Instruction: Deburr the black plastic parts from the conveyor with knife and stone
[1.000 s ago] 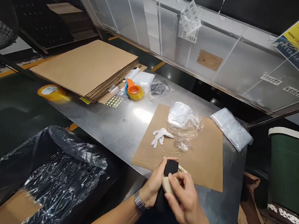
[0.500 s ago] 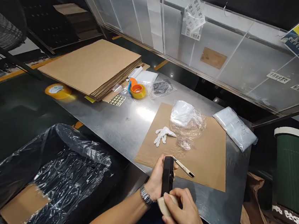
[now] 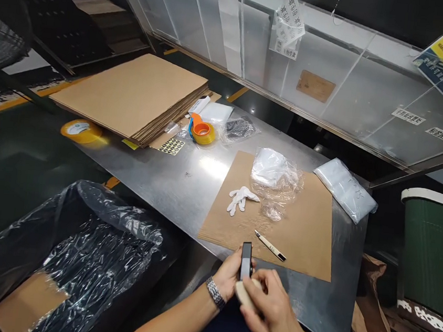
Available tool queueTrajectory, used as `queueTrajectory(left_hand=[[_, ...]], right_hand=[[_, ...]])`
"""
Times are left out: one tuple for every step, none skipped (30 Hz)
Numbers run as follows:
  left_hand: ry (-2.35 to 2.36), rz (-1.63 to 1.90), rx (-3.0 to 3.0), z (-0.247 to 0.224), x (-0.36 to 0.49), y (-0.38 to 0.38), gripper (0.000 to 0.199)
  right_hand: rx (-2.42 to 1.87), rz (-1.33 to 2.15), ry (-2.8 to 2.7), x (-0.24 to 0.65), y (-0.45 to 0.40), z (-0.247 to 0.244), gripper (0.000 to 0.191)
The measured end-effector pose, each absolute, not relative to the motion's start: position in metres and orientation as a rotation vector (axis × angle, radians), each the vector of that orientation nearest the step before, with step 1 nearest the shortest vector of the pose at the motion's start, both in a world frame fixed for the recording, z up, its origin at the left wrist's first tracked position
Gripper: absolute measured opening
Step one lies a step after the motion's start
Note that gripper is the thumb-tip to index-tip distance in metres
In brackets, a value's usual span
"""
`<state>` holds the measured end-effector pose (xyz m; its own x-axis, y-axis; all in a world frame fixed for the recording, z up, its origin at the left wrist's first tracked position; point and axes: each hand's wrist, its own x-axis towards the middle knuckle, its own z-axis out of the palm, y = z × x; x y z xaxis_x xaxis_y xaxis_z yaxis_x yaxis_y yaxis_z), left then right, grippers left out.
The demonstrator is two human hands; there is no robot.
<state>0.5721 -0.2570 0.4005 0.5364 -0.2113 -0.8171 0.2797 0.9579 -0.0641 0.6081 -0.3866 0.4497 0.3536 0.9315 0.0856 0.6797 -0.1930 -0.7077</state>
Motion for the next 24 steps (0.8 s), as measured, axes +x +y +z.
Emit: queueTrajectory(left_hand=[[0.959,-0.344,0.050,0.398,0.574,-0.252,0.029],[0.951,-0.382,0.023,0.398,0.575,-0.246,0.030],[0.940,-0.401,0.000,0.398,0.577,-0.241,0.031],[0.926,-0.404,-0.019,0.400,0.578,-0.236,0.030],[0.912,-0.391,-0.031,0.403,0.579,-0.232,0.030],[0.900,-0.367,-0.035,0.406,0.580,-0.229,0.030],[0.892,-0.336,-0.030,0.409,0.581,-0.226,0.029],[0.890,-0.300,-0.016,0.412,0.581,-0.225,0.029],[0.892,-0.260,0.005,0.414,0.580,-0.225,0.028],[0.896,-0.219,0.026,0.416,0.579,-0.226,0.027],[0.903,-0.178,0.064,0.419,0.578,-0.228,0.025],[0.908,-0.142,0.126,0.421,0.577,-0.232,0.022],[0.905,-0.119,0.211,0.423,0.575,-0.236,0.020],[0.892,-0.111,0.310,0.426,0.573,-0.240,0.019],[0.867,-0.114,0.414,0.429,0.571,-0.244,0.020],[0.837,-0.119,0.511,0.432,0.568,-0.247,0.021],[0.806,-0.124,0.585,0.435,0.566,-0.250,0.022],[0.781,-0.128,0.625,0.439,0.564,-0.251,0.022],[0.769,-0.124,0.647,0.442,0.561,-0.251,0.021],[0.762,-0.119,0.656,0.446,0.559,-0.250,0.020],[0.758,-0.122,0.660,0.449,0.558,-0.249,0.021],[0.751,-0.136,0.663,0.452,0.556,-0.247,0.022],[0.741,-0.159,0.668,0.455,0.555,-0.246,0.023],[0.725,-0.186,0.678,0.458,0.554,-0.246,0.024]], right_hand=[[-1.897,0.480,-1.442,0.603,-0.391,0.449,0.047],[-1.850,0.450,-1.483,0.598,-0.395,0.447,0.050],[-1.817,0.395,-1.516,0.595,-0.399,0.442,0.052],[-1.800,0.324,-1.536,0.593,-0.403,0.435,0.054],[-1.799,0.250,-1.544,0.592,-0.408,0.425,0.055],[-1.814,0.177,-1.534,0.593,-0.413,0.412,0.054],[-1.856,0.117,-1.490,0.595,-0.417,0.397,0.052],[-1.918,0.080,-1.421,0.599,-0.422,0.380,0.049],[-1.999,0.061,-1.313,0.605,-0.427,0.362,0.044],[-2.091,0.044,-1.156,0.613,-0.430,0.344,0.038],[-2.159,0.026,-1.036,0.623,-0.434,0.326,0.035],[-2.212,0.009,-0.935,0.633,-0.436,0.311,0.033],[-2.258,-0.005,-0.845,0.644,-0.437,0.297,0.033],[-2.297,-0.014,-0.769,0.655,-0.438,0.286,0.035],[-2.330,-0.015,-0.699,0.666,-0.438,0.278,0.037],[-2.356,-0.008,-0.635,0.675,-0.437,0.273,0.041],[-2.375,0.004,-0.582,0.683,-0.435,0.272,0.044],[-2.384,0.021,-0.540,0.688,-0.432,0.275,0.046],[-2.384,0.040,-0.511,0.691,-0.429,0.281,0.048],[-2.373,0.063,-0.495,0.691,-0.425,0.290,0.050],[-2.350,0.096,-0.497,0.689,-0.420,0.303,0.050],[-2.318,0.139,-0.514,0.685,-0.415,0.318,0.049],[-2.277,0.191,-0.547,0.679,-0.410,0.336,0.046],[-2.216,0.263,-0.597,0.672,-0.404,0.354,0.043]])
